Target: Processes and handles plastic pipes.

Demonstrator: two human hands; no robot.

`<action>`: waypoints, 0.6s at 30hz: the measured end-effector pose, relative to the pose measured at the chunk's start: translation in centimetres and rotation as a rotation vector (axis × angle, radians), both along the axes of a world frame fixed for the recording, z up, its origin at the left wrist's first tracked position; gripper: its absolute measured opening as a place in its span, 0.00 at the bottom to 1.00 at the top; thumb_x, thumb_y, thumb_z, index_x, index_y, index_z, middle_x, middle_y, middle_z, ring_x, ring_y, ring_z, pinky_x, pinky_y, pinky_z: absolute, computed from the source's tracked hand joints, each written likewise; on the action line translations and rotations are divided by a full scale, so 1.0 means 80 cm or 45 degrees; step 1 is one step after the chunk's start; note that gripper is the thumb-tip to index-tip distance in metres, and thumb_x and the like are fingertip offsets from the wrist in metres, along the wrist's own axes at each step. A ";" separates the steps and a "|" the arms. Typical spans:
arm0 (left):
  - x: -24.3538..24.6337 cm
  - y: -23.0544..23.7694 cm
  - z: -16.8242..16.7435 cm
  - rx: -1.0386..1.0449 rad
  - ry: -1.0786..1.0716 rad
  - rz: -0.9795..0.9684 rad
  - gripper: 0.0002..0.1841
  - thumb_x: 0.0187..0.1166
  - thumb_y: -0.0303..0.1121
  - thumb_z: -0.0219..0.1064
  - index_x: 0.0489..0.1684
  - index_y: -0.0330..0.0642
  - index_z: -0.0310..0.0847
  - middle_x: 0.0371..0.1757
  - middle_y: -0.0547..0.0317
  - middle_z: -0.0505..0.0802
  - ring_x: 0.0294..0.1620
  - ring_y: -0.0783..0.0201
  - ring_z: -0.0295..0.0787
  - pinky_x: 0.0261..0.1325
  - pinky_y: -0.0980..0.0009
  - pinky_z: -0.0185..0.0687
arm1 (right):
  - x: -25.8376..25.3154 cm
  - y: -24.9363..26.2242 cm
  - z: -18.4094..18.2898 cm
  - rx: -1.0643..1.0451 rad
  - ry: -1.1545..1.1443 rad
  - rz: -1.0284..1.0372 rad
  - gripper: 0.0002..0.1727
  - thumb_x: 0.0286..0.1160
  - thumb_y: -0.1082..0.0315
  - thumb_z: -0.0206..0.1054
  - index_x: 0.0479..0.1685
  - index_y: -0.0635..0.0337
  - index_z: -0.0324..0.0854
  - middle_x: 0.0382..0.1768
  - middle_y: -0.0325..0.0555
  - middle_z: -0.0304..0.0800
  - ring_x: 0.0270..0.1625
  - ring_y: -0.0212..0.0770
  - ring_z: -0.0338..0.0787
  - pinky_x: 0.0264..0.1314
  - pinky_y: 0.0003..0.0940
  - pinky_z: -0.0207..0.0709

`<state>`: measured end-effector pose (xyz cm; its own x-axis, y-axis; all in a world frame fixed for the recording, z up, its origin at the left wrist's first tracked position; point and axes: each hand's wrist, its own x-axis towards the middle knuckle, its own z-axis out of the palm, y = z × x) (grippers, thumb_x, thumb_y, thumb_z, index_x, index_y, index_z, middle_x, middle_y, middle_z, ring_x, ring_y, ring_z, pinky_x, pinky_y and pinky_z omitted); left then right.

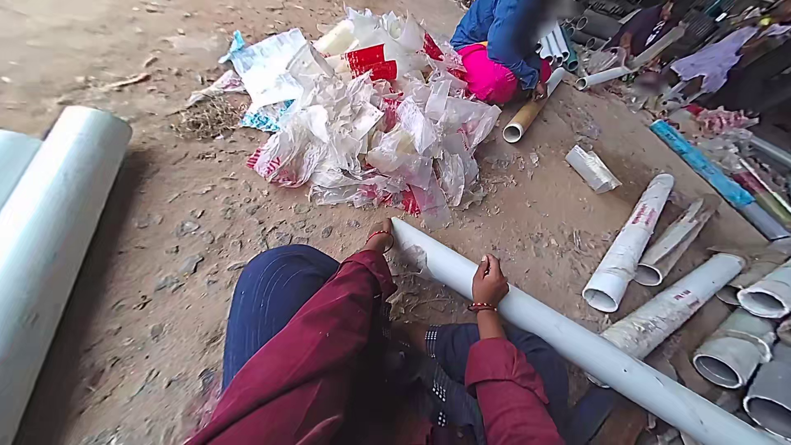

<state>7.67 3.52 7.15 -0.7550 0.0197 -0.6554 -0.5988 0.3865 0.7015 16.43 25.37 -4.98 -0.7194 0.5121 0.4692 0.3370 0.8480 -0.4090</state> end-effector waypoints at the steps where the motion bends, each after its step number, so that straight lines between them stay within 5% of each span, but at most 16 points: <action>1: -0.016 -0.007 -0.030 -0.051 -0.060 -0.087 0.29 0.99 0.40 0.36 0.82 0.20 0.64 0.85 0.25 0.70 0.90 0.38 0.63 0.89 0.46 0.55 | -0.001 0.002 0.001 -0.093 -0.058 -0.024 0.19 0.88 0.68 0.56 0.61 0.71 0.88 0.47 0.67 0.96 0.47 0.68 0.96 0.49 0.66 0.81; 7: -0.037 0.008 -0.084 -0.210 0.150 -0.095 0.29 0.99 0.41 0.38 0.76 0.20 0.71 0.78 0.21 0.77 0.84 0.33 0.71 0.85 0.42 0.60 | -0.014 0.010 0.001 -0.230 -0.198 -0.133 0.20 0.90 0.64 0.55 0.65 0.67 0.86 0.44 0.67 0.95 0.48 0.69 0.95 0.51 0.67 0.78; 12: -0.049 0.012 -0.049 -0.293 -0.020 -0.259 0.28 0.99 0.39 0.38 0.79 0.21 0.67 0.83 0.23 0.73 0.89 0.34 0.64 0.89 0.43 0.52 | -0.020 0.010 0.001 -0.141 -0.249 -0.127 0.21 0.91 0.62 0.54 0.65 0.68 0.86 0.46 0.67 0.96 0.48 0.68 0.95 0.51 0.66 0.80; 18: -0.074 0.003 -0.148 -0.500 0.143 -0.377 0.26 0.96 0.44 0.47 0.80 0.33 0.71 0.77 0.27 0.80 0.82 0.33 0.74 0.80 0.35 0.67 | -0.028 0.011 0.011 -0.177 -0.500 -0.164 0.23 0.94 0.59 0.50 0.69 0.62 0.84 0.51 0.62 0.96 0.54 0.64 0.95 0.56 0.63 0.79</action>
